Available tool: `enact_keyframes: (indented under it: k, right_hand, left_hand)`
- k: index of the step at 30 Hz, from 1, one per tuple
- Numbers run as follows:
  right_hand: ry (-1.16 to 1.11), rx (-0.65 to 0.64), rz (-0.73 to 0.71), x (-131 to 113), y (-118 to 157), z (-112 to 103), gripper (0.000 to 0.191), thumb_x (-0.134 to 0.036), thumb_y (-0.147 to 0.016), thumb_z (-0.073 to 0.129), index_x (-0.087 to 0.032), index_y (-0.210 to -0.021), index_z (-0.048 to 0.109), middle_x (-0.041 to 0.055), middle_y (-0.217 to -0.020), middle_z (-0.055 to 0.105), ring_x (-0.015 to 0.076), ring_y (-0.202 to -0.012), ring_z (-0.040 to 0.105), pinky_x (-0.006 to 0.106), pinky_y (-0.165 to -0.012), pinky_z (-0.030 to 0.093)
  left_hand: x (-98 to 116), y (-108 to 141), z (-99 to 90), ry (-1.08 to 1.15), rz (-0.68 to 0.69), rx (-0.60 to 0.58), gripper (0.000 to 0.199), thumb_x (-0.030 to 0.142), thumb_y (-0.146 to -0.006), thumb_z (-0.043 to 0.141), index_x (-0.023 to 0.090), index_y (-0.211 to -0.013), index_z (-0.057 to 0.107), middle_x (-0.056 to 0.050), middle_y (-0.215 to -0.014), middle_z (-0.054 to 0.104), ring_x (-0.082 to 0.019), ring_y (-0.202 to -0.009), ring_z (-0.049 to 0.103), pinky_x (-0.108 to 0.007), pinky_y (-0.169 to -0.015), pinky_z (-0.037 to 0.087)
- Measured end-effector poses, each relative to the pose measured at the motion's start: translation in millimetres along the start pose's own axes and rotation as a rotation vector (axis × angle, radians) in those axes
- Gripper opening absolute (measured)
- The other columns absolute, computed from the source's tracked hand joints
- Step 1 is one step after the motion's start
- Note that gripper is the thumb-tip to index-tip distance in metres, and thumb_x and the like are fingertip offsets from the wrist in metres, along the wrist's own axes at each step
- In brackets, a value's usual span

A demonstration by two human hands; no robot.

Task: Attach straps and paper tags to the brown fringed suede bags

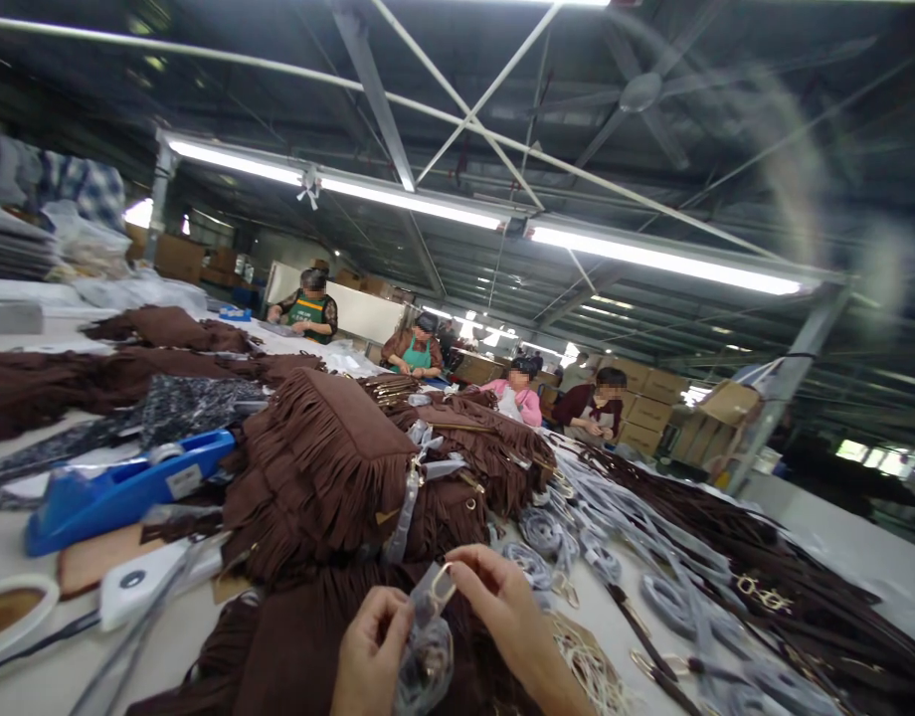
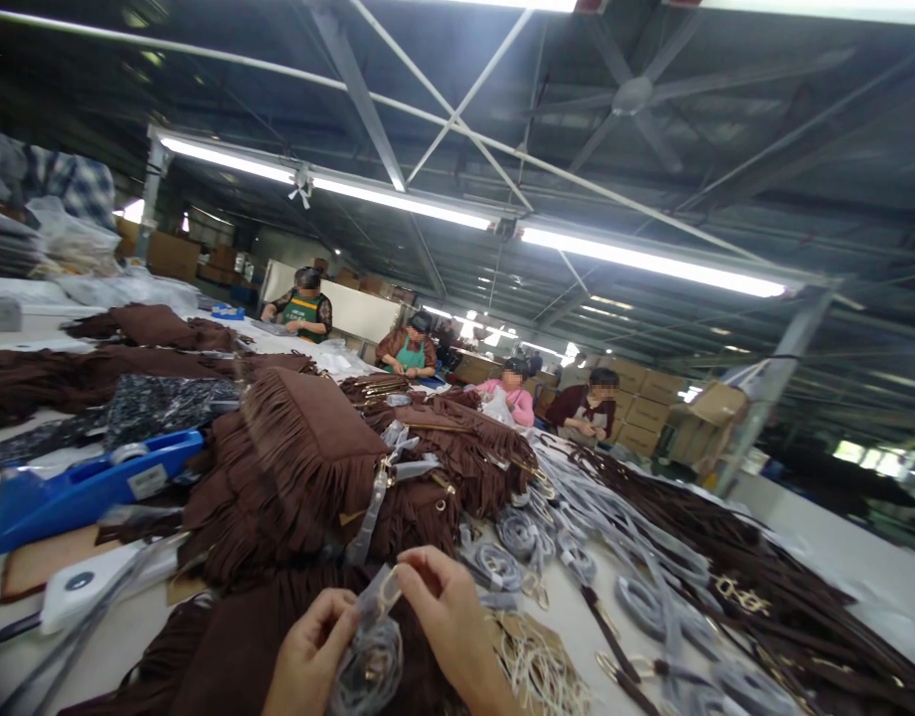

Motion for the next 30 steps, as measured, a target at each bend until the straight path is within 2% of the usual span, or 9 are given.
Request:
enact_keyframes:
  k: [2, 6, 8, 11, 14, 16, 18, 24, 30]
  right_hand:
    - [0.104, 0.002, -0.035, -4.2, -5.7, -5.2, 0.016, -0.028, -0.084, 0.058, -0.019, -0.075, 0.067, 0.0, -0.07, 0.063, 0.0175, -0.071, 0.057, 0.026, -0.067, 0.043]
    - [0.072, -0.098, -0.063, -7.0, -10.9, 0.2, 0.011, -0.016, -0.078, 0.055, -0.018, -0.078, 0.066, -0.003, -0.068, 0.059, 0.0139, -0.066, 0.053, 0.023, -0.063, 0.04]
    - [0.032, -0.108, -0.082, -10.9, -9.7, 2.4, 0.011, -0.018, -0.08, 0.054, -0.019, -0.077, 0.065, -0.0044, -0.064, 0.055, 0.0124, -0.063, 0.051, 0.022, -0.06, 0.039]
    - [0.002, -0.163, -0.106, -21.0, -5.5, 6.3, 0.015, -0.019, -0.085, 0.051, -0.02, -0.079, 0.065, -0.0057, -0.063, 0.053, 0.0105, -0.056, 0.048, 0.02, -0.055, 0.037]
    - [0.055, -0.132, -0.162, -34.4, -3.3, 3.6, 0.015, -0.019, -0.086, 0.051, -0.02, -0.077, 0.062, -0.0056, -0.063, 0.054, 0.0102, -0.055, 0.05, 0.02, -0.054, 0.038]
    - [0.147, -0.079, -0.234, -42.5, -2.9, -0.2, 0.015, -0.016, -0.085, 0.052, -0.02, -0.073, 0.06, -0.0057, -0.062, 0.054, 0.0102, -0.057, 0.052, 0.019, -0.056, 0.038]
    - [0.209, -0.073, -0.283, -46.1, -3.1, -1.3, 0.017, -0.013, -0.085, 0.051, -0.02, -0.072, 0.06, -0.0058, -0.061, 0.055, 0.0095, -0.056, 0.054, 0.018, -0.056, 0.037]
    - [0.133, -0.022, -0.272, -40.0, -8.0, -2.9, 0.015, -0.016, -0.087, 0.052, -0.02, -0.077, 0.063, -0.0041, -0.063, 0.063, 0.0108, -0.06, 0.061, 0.018, -0.059, 0.043]
    - [0.08, -0.019, -0.245, -32.8, -13.5, -3.7, 0.013, -0.019, -0.086, 0.052, -0.02, -0.078, 0.063, -0.0037, -0.063, 0.064, 0.0115, -0.06, 0.061, 0.019, -0.059, 0.043]
  left_hand:
    - [1.2, 1.8, 3.6, 0.011, 0.026, -0.025, 0.049, 0.063, -0.076, 0.064, 0.018, -0.06, 0.052, -0.004, -0.076, 0.061, -0.018, -0.071, 0.056, -0.025, -0.067, 0.047]
    - [5.2, 4.0, 7.1, 0.112, 0.037, -0.083, 0.032, 0.046, -0.077, 0.067, 0.019, -0.066, 0.053, -0.008, -0.088, 0.066, -0.021, -0.081, 0.06, -0.028, -0.072, 0.048]
    - [14.3, 3.4, 9.3, 0.145, 0.035, -0.114, 0.024, 0.037, -0.075, 0.068, 0.018, -0.089, 0.062, -0.009, -0.102, 0.067, -0.022, -0.089, 0.061, -0.029, -0.077, 0.048]
    - [36.1, -0.3, 20.5, 0.13, 0.005, -0.223, 0.05, 0.036, -0.08, 0.064, 0.021, -0.127, 0.054, -0.009, -0.11, 0.065, -0.02, -0.087, 0.059, -0.028, -0.076, 0.046]
    - [54.4, -4.4, 38.9, 0.045, 0.017, -0.424, 0.032, 0.044, -0.087, 0.057, 0.017, -0.104, 0.064, -0.001, -0.076, 0.058, -0.015, -0.069, 0.051, -0.025, -0.065, 0.041]
    - [55.4, -6.5, 45.2, 0.008, 0.036, -0.499, 0.039, 0.052, -0.09, 0.051, 0.017, -0.077, 0.061, 0.003, -0.063, 0.046, -0.013, -0.061, 0.043, -0.024, -0.06, 0.036]
    - [47.2, -7.7, 43.7, -0.025, 0.043, -0.51, 0.05, 0.061, -0.09, 0.047, 0.017, -0.068, 0.056, 0.003, -0.064, 0.044, -0.014, -0.063, 0.043, -0.025, -0.063, 0.036]
    - [22.7, 1.1, 24.4, -0.113, 0.071, -0.578, 0.052, 0.064, -0.088, 0.049, 0.016, -0.072, 0.064, -0.006, -0.089, 0.058, -0.023, -0.094, 0.052, -0.03, -0.087, 0.038]
    - [16.0, 7.4, 19.5, 0.084, -0.101, -0.561, 0.046, 0.06, -0.084, 0.056, 0.016, -0.092, 0.068, -0.004, -0.087, 0.059, -0.021, -0.085, 0.054, -0.029, -0.08, 0.041]
Point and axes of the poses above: each hand's wrist, its own y-axis away from the middle knuckle, its own z-axis out of the palm, x = y × z, the point moved 5 cm from there along -y, towards the middle knuckle
